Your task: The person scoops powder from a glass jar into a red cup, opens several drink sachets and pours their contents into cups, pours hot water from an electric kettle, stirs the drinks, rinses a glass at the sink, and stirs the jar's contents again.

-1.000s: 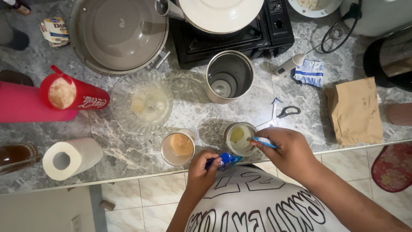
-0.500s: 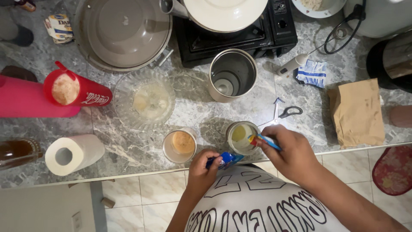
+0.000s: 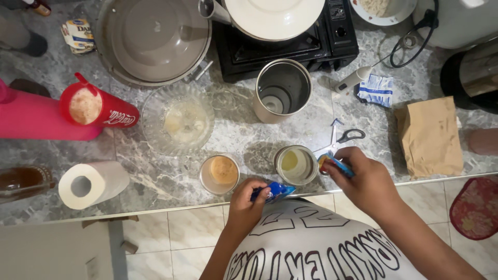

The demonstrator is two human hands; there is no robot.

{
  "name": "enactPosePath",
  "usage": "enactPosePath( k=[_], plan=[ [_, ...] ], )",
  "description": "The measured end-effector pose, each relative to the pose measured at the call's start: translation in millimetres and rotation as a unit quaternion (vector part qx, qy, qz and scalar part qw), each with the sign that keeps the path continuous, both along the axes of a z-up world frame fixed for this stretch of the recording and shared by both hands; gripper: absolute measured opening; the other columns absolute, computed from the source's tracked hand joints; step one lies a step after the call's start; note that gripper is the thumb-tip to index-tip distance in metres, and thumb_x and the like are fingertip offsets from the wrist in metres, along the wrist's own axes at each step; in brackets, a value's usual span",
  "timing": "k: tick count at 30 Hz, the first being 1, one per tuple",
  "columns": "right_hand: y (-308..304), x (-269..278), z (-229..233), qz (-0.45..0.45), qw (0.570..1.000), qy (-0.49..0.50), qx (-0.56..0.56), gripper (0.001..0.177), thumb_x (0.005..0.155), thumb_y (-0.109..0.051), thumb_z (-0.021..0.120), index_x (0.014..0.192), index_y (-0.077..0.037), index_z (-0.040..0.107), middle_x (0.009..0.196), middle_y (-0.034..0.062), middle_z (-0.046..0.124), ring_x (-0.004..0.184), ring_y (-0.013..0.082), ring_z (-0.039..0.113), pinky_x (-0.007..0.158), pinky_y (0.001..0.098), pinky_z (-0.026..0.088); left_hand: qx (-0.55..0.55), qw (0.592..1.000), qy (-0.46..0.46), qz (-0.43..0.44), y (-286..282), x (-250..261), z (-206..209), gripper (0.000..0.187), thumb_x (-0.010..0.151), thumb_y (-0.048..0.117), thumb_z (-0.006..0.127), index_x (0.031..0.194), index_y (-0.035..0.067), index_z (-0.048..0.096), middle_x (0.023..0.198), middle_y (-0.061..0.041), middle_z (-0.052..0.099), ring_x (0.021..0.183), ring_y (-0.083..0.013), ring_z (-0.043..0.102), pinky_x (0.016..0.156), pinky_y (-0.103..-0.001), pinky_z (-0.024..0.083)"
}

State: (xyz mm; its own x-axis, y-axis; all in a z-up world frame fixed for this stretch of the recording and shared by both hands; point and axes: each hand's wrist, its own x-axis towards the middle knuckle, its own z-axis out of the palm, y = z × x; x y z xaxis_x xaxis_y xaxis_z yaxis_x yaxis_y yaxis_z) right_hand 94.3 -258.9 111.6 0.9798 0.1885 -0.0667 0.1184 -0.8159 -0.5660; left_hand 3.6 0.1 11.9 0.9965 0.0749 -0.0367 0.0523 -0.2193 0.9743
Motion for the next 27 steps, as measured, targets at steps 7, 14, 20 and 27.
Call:
enactPosePath(
  k=[7, 14, 20, 27],
  plan=[
    [-28.4, -0.1, -27.4, -0.140, 0.822, 0.200, 0.515, 0.033, 0.103, -0.032, 0.063, 0.109, 0.001, 0.062, 0.091, 0.0093, 0.069, 0.079, 0.0147, 0.064, 0.074, 0.0282, 0.051, 0.011, 1.000, -0.011, -0.003, 1.0, -0.4, -3.5, 0.014, 0.093, 0.013, 0.072, 0.100, 0.003, 0.066, 0.097, -0.011, 0.071, 0.087, -0.0256, 0.069, 0.079, -0.034, 0.054],
    [-6.8, 78.1, -80.5, -0.202, 0.890, 0.151, 0.381, 0.022, 0.098, -0.024, 0.069, 0.109, -0.006, 0.077, 0.086, 0.0015, 0.065, 0.070, 0.0083, 0.049, 0.062, 0.0245, 0.038, 0.004, 0.999, -0.033, -0.041, 4.3, -7.0, -25.0, 0.014, 0.095, 0.016, 0.071, 0.102, 0.005, 0.065, 0.098, -0.010, 0.072, 0.082, -0.0230, 0.070, 0.074, -0.032, 0.055],
    [15.4, 120.4, -131.5, -0.135, 0.955, 0.088, 0.249, 0.021, 0.094, -0.023, 0.075, 0.100, -0.003, 0.074, 0.078, 0.0019, 0.071, 0.061, 0.0073, 0.059, 0.055, 0.0264, 0.046, 0.057, 0.997, -0.010, -0.051, 6.0, -17.2, -41.3, 0.012, 0.094, 0.018, 0.073, 0.099, 0.009, 0.067, 0.085, -0.008, 0.073, 0.072, -0.0218, 0.070, 0.065, -0.033, 0.055],
    [8.4, 131.2, -170.8, -0.185, 0.967, 0.076, 0.157, 0.034, 0.085, -0.032, 0.084, 0.089, 0.000, 0.074, 0.071, 0.0049, 0.068, 0.060, 0.0105, 0.057, 0.056, 0.0308, 0.046, 0.035, 0.998, 0.024, -0.054, 8.3, -18.7, -41.3, 0.017, 0.090, 0.021, 0.076, 0.097, 0.008, 0.070, 0.082, -0.008, 0.073, 0.069, -0.0206, 0.072, 0.064, -0.031, 0.057]
  ],
)
